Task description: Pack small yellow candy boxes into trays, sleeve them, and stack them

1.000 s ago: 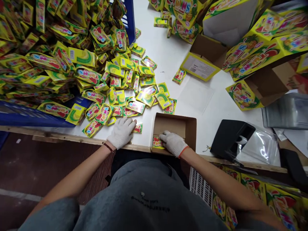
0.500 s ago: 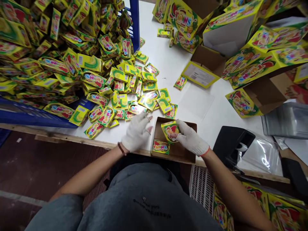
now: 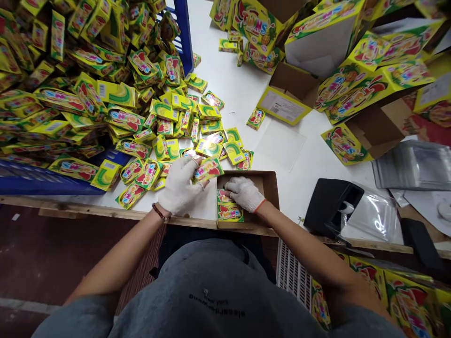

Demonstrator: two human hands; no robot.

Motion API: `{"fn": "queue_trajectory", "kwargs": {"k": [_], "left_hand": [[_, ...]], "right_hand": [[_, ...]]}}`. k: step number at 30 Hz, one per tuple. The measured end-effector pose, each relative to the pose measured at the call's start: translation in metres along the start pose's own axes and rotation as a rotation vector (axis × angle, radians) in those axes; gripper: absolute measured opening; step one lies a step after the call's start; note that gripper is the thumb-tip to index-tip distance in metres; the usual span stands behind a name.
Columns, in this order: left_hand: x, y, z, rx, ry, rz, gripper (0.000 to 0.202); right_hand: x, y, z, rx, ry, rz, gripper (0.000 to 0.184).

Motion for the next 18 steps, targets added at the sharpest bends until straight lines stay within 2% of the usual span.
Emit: {"fn": "queue_trajectory", "kwargs": {"k": [4, 6, 8, 10, 12, 14, 15, 18], "left_hand": [[0.012, 0.055, -0.012, 0.006, 0.037, -0.203, 0.048], [0.015, 0.071, -0.023, 0.050, 0.042, -0.248, 0.054], [0.018, 0.068, -0.035, 0.118, 0.082, -0.138, 0.066], [0.022, 0.051, -0.050, 0.210, 0.083, 0.063, 0.072], [0.026, 0.034, -0.069, 0.321, -0.013, 0.216, 0.066], [0.026, 0.025, -0.078, 0.394, -0.100, 0.256, 0.061], [0.024, 0.023, -0.076, 0.400, -0.089, 0.248, 0.059], [0.011, 0.031, -0.052, 0.406, 0.061, 0.217, 0.061]], "right_hand": [[0.027, 0.010, 0.047, -0.522, 0.338, 0.029, 0.036], [0.038, 0.017, 0.059, -0.587, 0.400, 0.009, 0.035], [0.043, 0.025, 0.063, -0.531, 0.440, -0.054, 0.025], [0.044, 0.035, 0.060, -0.481, 0.475, -0.132, 0.019], [0.041, 0.042, 0.053, -0.470, 0.482, -0.184, 0.018], [0.039, 0.045, 0.048, -0.469, 0.481, -0.194, 0.018], [0.040, 0.045, 0.048, -0.474, 0.494, -0.191, 0.018], [0.048, 0.044, 0.054, -0.600, 0.557, -0.199, 0.022]]}}
Point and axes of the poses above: each hand's wrist, its own x-axis away from the middle knuckle, its own z-axis out of the back of the hand, y = z × x, the point moved 6 cm from there along -x, towards the middle knuckle
